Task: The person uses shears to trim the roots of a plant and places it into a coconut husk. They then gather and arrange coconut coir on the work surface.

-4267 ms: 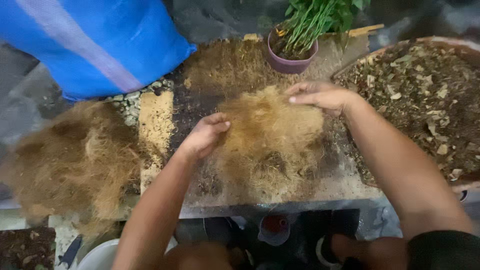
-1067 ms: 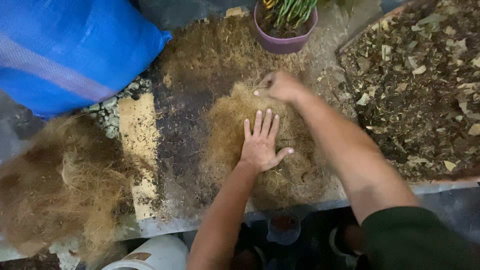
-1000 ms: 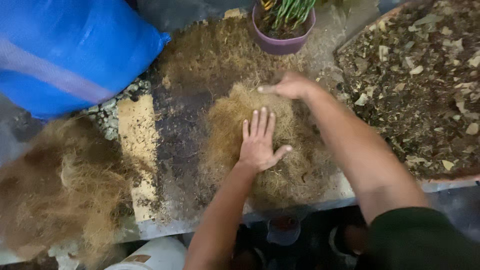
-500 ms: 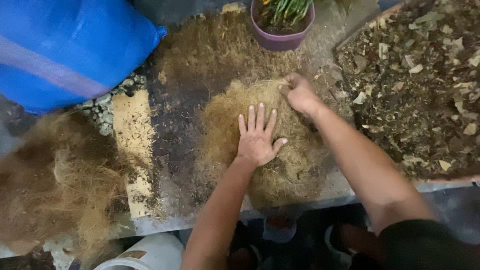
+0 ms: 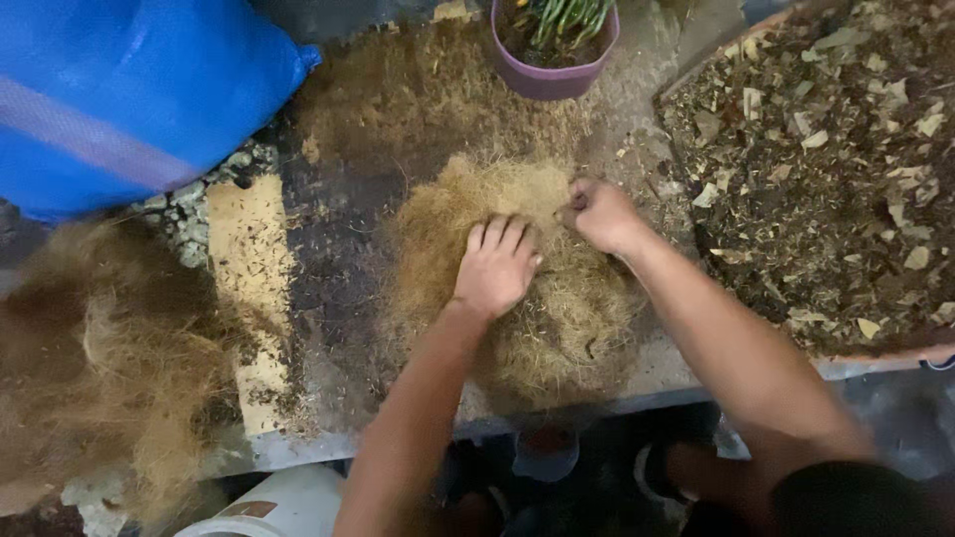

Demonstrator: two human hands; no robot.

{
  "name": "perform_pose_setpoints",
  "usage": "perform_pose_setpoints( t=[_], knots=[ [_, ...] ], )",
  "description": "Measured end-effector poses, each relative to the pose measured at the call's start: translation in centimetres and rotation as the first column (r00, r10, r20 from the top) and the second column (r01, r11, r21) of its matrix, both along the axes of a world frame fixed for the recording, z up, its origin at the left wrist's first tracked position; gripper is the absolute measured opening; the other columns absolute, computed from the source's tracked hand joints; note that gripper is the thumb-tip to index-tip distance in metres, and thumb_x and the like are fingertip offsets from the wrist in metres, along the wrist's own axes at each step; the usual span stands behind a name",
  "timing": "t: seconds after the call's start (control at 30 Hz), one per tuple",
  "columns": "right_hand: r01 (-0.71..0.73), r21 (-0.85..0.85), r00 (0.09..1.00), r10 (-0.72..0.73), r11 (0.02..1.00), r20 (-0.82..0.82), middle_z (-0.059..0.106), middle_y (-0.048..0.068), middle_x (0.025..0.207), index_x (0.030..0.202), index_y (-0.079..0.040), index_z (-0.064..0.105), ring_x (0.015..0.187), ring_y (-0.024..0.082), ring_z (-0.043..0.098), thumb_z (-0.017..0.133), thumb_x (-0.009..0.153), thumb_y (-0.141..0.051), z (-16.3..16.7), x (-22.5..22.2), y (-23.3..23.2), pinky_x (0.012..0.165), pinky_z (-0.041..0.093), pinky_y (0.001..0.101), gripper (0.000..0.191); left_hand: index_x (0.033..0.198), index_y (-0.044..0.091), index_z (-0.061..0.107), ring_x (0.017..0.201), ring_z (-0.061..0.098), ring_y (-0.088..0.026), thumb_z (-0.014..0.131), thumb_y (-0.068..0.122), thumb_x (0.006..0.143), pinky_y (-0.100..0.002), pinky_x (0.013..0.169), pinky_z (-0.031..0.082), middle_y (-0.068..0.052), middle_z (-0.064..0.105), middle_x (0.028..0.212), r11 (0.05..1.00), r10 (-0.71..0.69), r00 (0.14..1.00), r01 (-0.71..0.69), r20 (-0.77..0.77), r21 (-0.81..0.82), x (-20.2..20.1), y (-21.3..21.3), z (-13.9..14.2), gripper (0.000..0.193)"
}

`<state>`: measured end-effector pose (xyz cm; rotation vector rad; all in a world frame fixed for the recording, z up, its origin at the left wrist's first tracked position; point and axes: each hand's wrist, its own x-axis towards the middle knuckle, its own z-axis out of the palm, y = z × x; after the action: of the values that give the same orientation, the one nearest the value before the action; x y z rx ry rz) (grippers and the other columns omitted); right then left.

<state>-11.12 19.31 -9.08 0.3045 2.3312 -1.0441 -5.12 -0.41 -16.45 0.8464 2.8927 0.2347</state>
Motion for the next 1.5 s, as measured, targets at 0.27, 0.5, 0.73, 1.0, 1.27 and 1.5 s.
perform_pose_setpoints(
  t=[0.27,0.5,0.73,1.0,1.27,1.5],
  knots=[
    [-0.053,0.003,0.998,0.053,0.999,-0.015,0.063,0.016,0.14,0.146,-0.007,0.053,0.129,0.03,0.059,0.069,0.089,-0.014,0.8,-0.8,1.3,0.113,0.042,0.0466,0.059,0.154,0.006,0.043,0.145,0.032,-0.038,0.047,0.038,0.092,-0.052,0.116,0.025,-0.02,0.035,0.159,0.99,0.129,0.945,-0.108,-0.301,0.087,0.6,0.2,1.2,0.07],
    [-0.412,0.233,0.869,0.456,0.881,-0.191,0.047,0.015,0.153,0.154,-0.018,0.043,0.142,0.033,0.04,0.075,0.09,-0.041,3.8,-5.8,-3.1,0.121,0.019,0.0552,0.075,0.149,0.004,0.048,0.139,0.038,-0.032,0.044,0.046,0.106,-0.051,0.115,0.031,-0.018,0.044,0.153,0.998,-0.049,0.999,0.048,0.016,0.046,3.1,0.2,1.4,0.061],
    [-0.594,0.246,0.802,0.588,0.766,0.105,0.064,0.009,0.136,0.136,-0.016,0.064,0.127,0.024,0.057,0.065,0.098,-0.036,3.0,-6.0,-7.4,0.115,0.035,0.0534,0.042,0.142,0.011,0.055,0.141,0.037,-0.033,0.052,0.039,0.099,-0.053,0.117,0.026,-0.014,0.047,0.15,0.984,-0.035,0.999,0.036,-0.007,0.177,4.1,-0.6,1.7,0.051],
    [-0.146,0.043,0.989,0.147,0.988,-0.017,0.067,0.012,0.128,0.149,-0.017,0.049,0.106,0.024,0.068,0.053,0.102,-0.028,2.1,-5.1,-7.8,0.098,0.059,0.046,0.048,0.142,0.013,0.055,0.14,0.039,-0.033,0.057,0.035,0.095,-0.054,0.116,0.026,-0.013,0.048,0.149,0.979,-0.043,0.997,0.029,0.064,0.204,4.1,-0.7,1.4,0.052],
    [-0.178,0.058,0.984,0.176,0.982,0.041,0.047,0.01,0.154,0.149,-0.018,0.048,0.141,0.031,0.046,0.067,0.089,-0.055,4.3,-7.0,-3.0,0.116,0.033,0.0565,0.073,0.14,0.005,0.056,0.131,0.047,-0.033,0.048,0.045,0.103,-0.051,0.11,0.034,-0.019,0.053,0.143,0.944,0.036,0.998,-0.016,-0.056,0.329,2.6,-0.9,1.6,0.056],
    [-0.332,0.017,0.937,0.328,0.943,0.122,0.056,0.017,0.149,0.149,-0.005,0.048,0.135,0.029,0.056,0.077,0.085,-0.038,1.8,-6.2,-2.0,0.116,0.041,0.0482,0.077,0.14,0.009,0.054,0.144,0.04,-0.033,0.031,0.048,0.108,-0.054,0.124,0.028,-0.013,0.05,0.15,0.993,0.117,0.993,-0.116,-0.03,0.024,-1.9,-1.1,2.2,0.055]
  ],
)
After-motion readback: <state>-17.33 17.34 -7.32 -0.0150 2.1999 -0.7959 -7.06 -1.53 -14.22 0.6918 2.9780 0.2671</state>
